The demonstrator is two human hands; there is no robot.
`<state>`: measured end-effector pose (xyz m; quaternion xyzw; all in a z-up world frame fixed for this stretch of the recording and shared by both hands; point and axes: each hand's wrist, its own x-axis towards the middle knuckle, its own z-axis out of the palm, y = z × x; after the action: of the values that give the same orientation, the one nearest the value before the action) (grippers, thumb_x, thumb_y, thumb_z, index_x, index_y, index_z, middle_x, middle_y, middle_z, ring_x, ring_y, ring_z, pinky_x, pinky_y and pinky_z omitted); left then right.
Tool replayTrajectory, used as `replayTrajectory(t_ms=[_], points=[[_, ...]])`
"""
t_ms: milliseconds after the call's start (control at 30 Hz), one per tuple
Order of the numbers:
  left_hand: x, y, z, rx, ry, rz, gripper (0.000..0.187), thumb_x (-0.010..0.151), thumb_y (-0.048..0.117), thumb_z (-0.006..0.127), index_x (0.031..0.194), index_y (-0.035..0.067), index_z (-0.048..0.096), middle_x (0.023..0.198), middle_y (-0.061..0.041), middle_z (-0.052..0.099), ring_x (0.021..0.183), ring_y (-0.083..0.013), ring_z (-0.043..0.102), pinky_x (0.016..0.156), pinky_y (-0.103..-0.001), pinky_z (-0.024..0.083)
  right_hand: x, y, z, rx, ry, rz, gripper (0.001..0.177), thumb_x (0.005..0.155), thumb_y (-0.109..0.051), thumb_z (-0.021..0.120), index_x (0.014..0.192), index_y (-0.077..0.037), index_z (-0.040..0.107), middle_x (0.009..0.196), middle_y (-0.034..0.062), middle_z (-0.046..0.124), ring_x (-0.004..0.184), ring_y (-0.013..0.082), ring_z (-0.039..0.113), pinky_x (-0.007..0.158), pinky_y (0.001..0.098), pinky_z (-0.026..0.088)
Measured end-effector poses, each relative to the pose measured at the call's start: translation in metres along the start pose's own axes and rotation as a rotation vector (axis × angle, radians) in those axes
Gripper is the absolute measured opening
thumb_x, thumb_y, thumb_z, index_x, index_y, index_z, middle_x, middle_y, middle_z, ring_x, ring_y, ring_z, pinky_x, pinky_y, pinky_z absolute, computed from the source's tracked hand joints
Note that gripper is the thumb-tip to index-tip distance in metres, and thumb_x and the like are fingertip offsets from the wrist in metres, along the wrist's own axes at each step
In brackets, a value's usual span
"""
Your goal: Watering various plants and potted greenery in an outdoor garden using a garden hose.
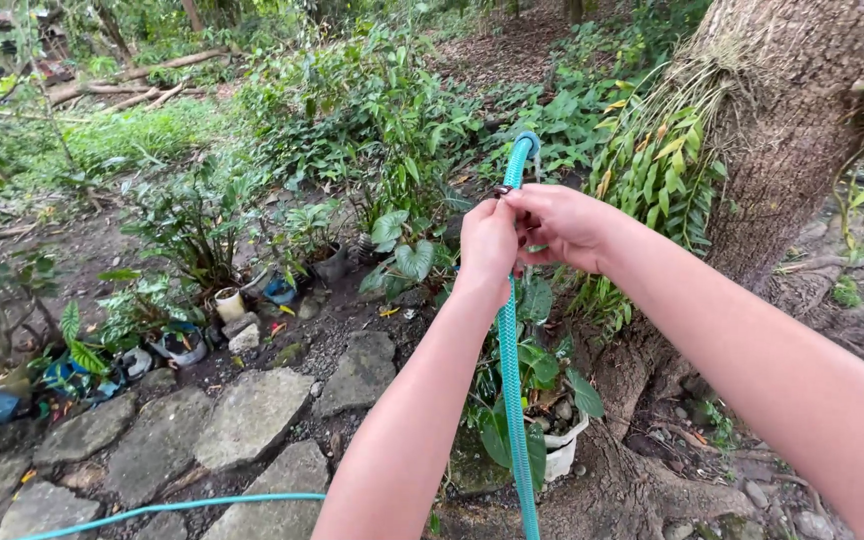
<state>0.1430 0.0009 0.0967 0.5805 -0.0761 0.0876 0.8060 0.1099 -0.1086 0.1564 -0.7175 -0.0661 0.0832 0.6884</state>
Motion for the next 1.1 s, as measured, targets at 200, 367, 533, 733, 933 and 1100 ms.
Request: replayTrajectory(t_ms=[200, 367, 533, 733, 933, 1100], points=[[-0.005, 0.005, 0.004, -0.014, -0.046, 0.004, 0.034, 0.104, 0.027, 0.050, 0.084, 0.002, 0.060, 0.056, -0.016, 0.053, 0.035, -0.0295, 0.055, 0.026, -0.035, 0.035, -0.005, 0.001, -0.001, 0.053, 0.047, -0.013, 0.036, 0.097, -0.045, 0.069, 0.089, -0.013, 0.056, 0.075, 0.0045, 0.051, 0.072, 0.0203, 0.065, 0.073, 0.0498, 0.063], [-0.004, -0.006, -0.008, 0.018, -0.022, -0.011, 0.034, 0.104, 0.027, 0.049, 0.084, 0.002, 0.060, 0.058, -0.014, 0.053, 0.037, -0.0294, 0.058, 0.026, -0.034, 0.038, -0.002, 0.010, 0.008, 0.035, 0.047, 0.010, 0.033, 0.099, -0.044, 0.066, 0.089, -0.014, 0.055, 0.075, 0.0017, 0.051, 0.071, 0.0170, 0.064, 0.072, 0.0442, 0.062], [-0.012, -0.003, -0.027, 0.091, 0.041, -0.014, 0.035, 0.103, 0.027, 0.048, 0.083, 0.002, 0.062, 0.058, -0.014, 0.057, 0.040, -0.0305, 0.062, 0.026, -0.036, 0.043, 0.011, 0.024, 0.025, 0.062, 0.010, 0.031, 0.033, 0.097, -0.043, 0.067, 0.086, -0.015, 0.054, 0.073, 0.0014, 0.051, 0.069, 0.0170, 0.062, 0.071, 0.0414, 0.060], [-0.016, -0.005, -0.051, 0.156, 0.114, -0.011, 0.038, 0.101, 0.028, 0.048, 0.080, 0.001, 0.064, 0.057, -0.017, 0.057, 0.035, -0.0292, 0.056, 0.023, -0.036, 0.040, 0.013, 0.029, 0.051, 0.091, -0.061, 0.072, 0.035, 0.096, -0.043, 0.069, 0.084, -0.014, 0.055, 0.069, 0.0029, 0.053, 0.065, 0.0191, 0.064, 0.071, 0.0461, 0.062], [-0.025, -0.004, -0.076, 0.219, 0.155, -0.029, 0.038, 0.100, 0.026, 0.047, 0.081, 0.000, 0.065, 0.057, -0.017, 0.059, 0.034, -0.0279, 0.055, 0.022, -0.036, 0.040, 0.017, 0.039, 0.072, 0.060, -0.132, 0.112, 0.035, 0.096, -0.045, 0.067, 0.085, -0.014, 0.054, 0.071, 0.0050, 0.059, 0.064, 0.0215, 0.067, 0.074, 0.0483, 0.062], [-0.030, 0.000, -0.096, 0.298, 0.190, -0.056, 0.038, 0.099, 0.025, 0.046, 0.081, -0.001, 0.067, 0.056, -0.017, 0.061, 0.033, -0.0264, 0.055, 0.020, -0.035, 0.039, 0.019, 0.045, 0.089, 0.063, -0.180, 0.147, 0.033, 0.096, -0.043, 0.067, 0.084, -0.015, 0.054, 0.070, 0.0044, 0.062, 0.065, 0.0222, 0.070, 0.076, 0.0500, 0.061]])
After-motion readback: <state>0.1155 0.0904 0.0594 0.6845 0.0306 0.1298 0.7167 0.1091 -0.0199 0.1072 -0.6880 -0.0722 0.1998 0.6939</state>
